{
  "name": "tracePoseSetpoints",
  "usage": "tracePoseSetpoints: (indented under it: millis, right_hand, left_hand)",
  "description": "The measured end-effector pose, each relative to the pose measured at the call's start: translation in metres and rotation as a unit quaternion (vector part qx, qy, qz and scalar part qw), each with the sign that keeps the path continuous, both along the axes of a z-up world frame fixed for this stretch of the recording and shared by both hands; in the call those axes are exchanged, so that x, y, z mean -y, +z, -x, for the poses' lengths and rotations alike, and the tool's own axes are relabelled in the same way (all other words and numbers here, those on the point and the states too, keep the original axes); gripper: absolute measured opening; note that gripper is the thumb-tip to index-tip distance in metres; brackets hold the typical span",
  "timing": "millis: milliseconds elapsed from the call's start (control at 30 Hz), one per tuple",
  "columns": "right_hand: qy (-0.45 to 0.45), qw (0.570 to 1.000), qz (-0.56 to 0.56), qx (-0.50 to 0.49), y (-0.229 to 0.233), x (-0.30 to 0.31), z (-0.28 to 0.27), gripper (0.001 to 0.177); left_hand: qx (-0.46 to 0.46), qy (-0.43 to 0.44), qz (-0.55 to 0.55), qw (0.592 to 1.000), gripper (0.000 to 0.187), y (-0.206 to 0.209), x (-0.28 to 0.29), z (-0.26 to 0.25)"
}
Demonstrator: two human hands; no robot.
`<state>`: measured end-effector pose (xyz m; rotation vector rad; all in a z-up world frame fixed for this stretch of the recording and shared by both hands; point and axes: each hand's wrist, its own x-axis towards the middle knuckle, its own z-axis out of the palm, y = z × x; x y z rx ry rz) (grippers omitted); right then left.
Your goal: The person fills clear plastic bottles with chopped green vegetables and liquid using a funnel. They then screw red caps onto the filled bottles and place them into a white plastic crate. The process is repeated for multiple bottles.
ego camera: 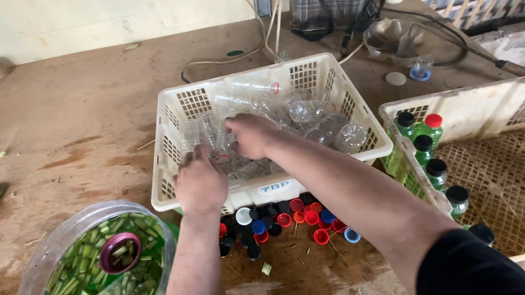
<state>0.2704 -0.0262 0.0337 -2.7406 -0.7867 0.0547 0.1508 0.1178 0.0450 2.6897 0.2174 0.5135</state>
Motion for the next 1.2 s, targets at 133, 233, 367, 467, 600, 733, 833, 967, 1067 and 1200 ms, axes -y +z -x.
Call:
tracePoseSetpoints:
  millis: [133,233,367,467,600,733,833,967,1067,1200]
  right_hand:
    - [0.076,0.984,0.11,0.115,-0.026,-0.021,-0.029,0.056]
    - [0.085,0.97,0.207,0.096,-0.031,-0.034,-0.043,0.049]
    - [0.076,0.97,0.228,0.045,-0.044,-0.047,-0.047,0.054]
    - [0.014,0.99,0.14,-0.003,-0.042,-0.047,-0.05,0.048]
    - [0.074,0.962,0.236,0.117,-0.023,-0.036,-0.031,0.044]
    - [0.053,0.99,0.024,0.13,0.016,-0.018,-0.003,0.06]
    - [0.04,0.974,-0.196,0.105,0.029,-0.001,0.022,0.053]
    - [0.107,0.855,-0.507,-0.002,0.024,0.014,0.056,0.044]
    - [0.138,0.801,-0.58,-0.058,0.011,0.024,0.085,0.049]
    - [0.172,0.805,-0.567,-0.034,0.007,0.04,0.125,0.058]
  left_hand:
    - [0.049,-0.025,0.025,0.998,0.027,-0.019,-0.005,0.003]
    - [0.093,-0.047,0.041,0.994,0.027,-0.019,-0.006,0.001]
    - [0.125,-0.047,0.048,0.99,0.028,-0.025,-0.006,0.0]
    - [0.143,-0.045,0.045,0.988,0.028,-0.028,-0.007,-0.003]
    - [0.112,-0.054,0.076,0.989,0.029,-0.031,-0.01,-0.003]
    - [0.137,-0.045,0.062,0.988,0.046,-0.024,-0.008,0.0]
    - [0.165,-0.032,0.001,0.986,0.075,-0.016,0.0,0.008]
    - [0.221,-0.123,0.062,0.965,0.095,0.001,0.01,0.018]
    - [0.18,-0.168,0.174,0.954,0.083,-0.001,0.018,0.033]
    - [0.2,-0.205,0.213,0.934,0.064,-0.004,0.029,0.056]
